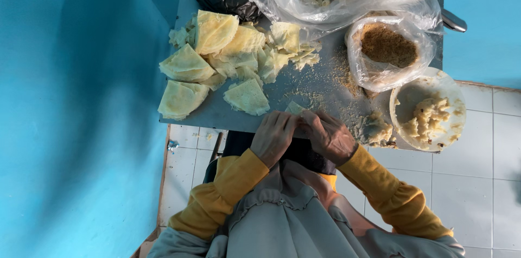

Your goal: The person sits at a small metal table and fills pieces of flatbread with a brown filling scooped by hand from a plastic-lined bowl, presses the filled pieces closed, and places the finished pieces into a plastic bag. They work on pieces one at a time, occasionally reaching into the filling bowl and the bag of pieces.

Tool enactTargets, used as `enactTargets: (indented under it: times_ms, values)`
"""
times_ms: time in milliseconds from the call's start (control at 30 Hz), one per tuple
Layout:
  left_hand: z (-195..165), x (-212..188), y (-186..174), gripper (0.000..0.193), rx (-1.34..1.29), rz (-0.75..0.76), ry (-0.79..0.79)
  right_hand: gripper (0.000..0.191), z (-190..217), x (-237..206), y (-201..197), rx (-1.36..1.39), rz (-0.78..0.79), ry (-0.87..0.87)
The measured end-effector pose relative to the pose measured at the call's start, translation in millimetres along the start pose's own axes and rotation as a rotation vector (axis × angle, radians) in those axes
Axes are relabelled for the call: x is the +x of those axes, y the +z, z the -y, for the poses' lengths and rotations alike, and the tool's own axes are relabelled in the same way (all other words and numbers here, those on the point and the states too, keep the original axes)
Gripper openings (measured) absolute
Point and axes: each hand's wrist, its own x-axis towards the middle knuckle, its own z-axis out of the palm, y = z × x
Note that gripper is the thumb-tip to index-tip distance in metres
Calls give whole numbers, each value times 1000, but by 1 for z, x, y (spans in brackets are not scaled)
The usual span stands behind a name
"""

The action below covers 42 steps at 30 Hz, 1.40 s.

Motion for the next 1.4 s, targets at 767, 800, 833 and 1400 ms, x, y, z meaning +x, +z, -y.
enactTargets:
  times_ms: [767,800,833,1400]
  values:
    - [21,27,2,4,-202,230,-253,60,-25,33,-3,373,234,408]
    - [22,28,2,5,-251,266,-275,59,-24,33,-3,379,203,410]
    - [22,28,2,6,-195,241,-239,59,-23,33,-4,384,176,409]
    - [-3,5,-15,35,148,202,15,54,-12,2,-1,-16,85,31]
